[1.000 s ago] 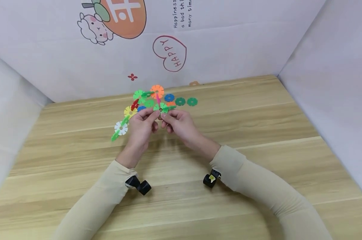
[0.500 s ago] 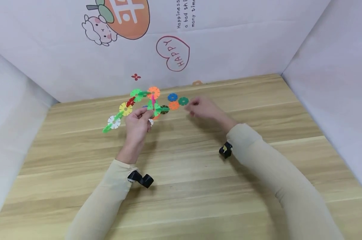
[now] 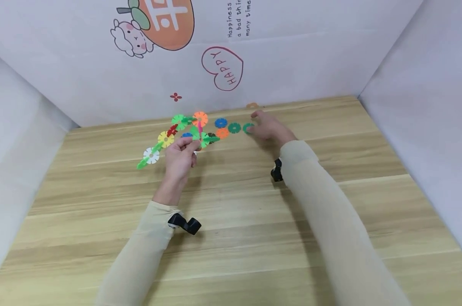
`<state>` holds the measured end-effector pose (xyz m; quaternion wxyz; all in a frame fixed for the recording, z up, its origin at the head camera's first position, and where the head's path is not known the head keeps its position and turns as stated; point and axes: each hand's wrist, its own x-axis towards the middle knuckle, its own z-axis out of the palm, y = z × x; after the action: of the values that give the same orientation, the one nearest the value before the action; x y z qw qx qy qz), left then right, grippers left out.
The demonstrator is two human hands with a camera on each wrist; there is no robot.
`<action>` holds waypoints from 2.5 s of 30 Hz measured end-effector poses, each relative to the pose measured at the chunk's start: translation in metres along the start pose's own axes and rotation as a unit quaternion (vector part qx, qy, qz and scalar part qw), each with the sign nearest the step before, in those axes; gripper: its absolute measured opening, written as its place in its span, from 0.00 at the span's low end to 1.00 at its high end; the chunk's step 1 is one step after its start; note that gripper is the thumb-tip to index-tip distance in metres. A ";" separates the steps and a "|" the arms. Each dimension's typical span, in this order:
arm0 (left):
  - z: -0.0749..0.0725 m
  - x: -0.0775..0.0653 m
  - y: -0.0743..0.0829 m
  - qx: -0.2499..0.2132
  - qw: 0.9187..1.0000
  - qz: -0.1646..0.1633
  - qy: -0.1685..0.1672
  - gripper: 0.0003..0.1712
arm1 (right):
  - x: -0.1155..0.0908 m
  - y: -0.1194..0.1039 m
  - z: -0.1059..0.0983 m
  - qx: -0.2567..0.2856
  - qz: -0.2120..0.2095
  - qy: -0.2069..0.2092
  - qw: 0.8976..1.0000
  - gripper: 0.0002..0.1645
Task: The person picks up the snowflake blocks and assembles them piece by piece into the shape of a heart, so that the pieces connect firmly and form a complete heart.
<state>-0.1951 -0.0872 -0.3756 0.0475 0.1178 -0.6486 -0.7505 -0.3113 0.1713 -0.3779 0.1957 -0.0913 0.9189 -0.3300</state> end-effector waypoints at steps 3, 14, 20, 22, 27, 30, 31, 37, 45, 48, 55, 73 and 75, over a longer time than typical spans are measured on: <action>0.003 -0.003 -0.001 0.001 1.000 -0.002 0.001 0.06 | 0.003 -0.005 0.003 -0.037 -0.010 -0.012 0.999 0.33; 0.000 -0.007 -0.005 0.024 1.000 0.000 -0.002 0.06 | 0.007 -0.011 0.015 -0.060 0.035 -0.004 0.998 0.24; -0.003 -0.002 -0.005 0.035 0.999 0.007 -0.001 0.05 | 0.011 -0.012 0.008 0.010 0.048 -0.022 0.999 0.25; -0.003 -0.001 -0.005 0.034 0.999 0.010 -0.003 0.06 | 0.013 -0.011 0.005 0.018 0.053 -0.024 0.998 0.26; 0.000 -0.002 -0.005 0.023 1.000 0.006 -0.005 0.06 | 0.015 -0.006 -0.001 0.009 0.069 -0.018 0.997 0.20; 0.001 -0.002 -0.006 0.008 1.000 0.010 -0.009 0.07 | 0.016 -0.007 -0.001 -0.007 0.054 -0.002 0.998 0.18; 0.001 -0.001 -0.007 0.001 1.000 0.012 -0.011 0.07 | 0.016 -0.008 -0.001 -0.011 0.046 0.004 0.999 0.19; -0.001 0.004 -0.005 -0.031 0.999 0.003 -0.023 0.06 | 0.018 -0.019 0.003 -0.015 0.042 0.023 0.999 0.21; -0.001 0.003 -0.005 -0.030 1.000 0.000 -0.010 0.05 | 0.013 -0.009 0.016 -0.017 0.009 0.048 0.999 0.18; 0.000 0.001 -0.007 -0.029 0.999 -0.001 -0.013 0.05 | 0.004 -0.003 0.022 0.018 -0.007 0.066 0.998 0.18; 0.004 -0.002 -0.004 -0.017 0.999 0.028 -0.027 0.07 | -0.038 -0.032 0.030 0.277 -0.055 0.049 0.958 0.16; 0.003 -0.007 -0.004 -0.021 0.999 0.012 -0.027 0.05 | -0.071 -0.049 0.056 0.389 -0.090 0.064 0.915 0.12; 0.002 -0.007 -0.004 -0.022 0.999 0.007 -0.026 0.05 | -0.071 -0.049 0.058 0.396 -0.089 0.067 0.911 0.11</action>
<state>-0.1883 -0.0827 -0.3779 0.0386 0.0931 -0.6338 -0.7669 -0.2207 0.1214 -0.3658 0.1232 -0.0655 0.7118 -0.6884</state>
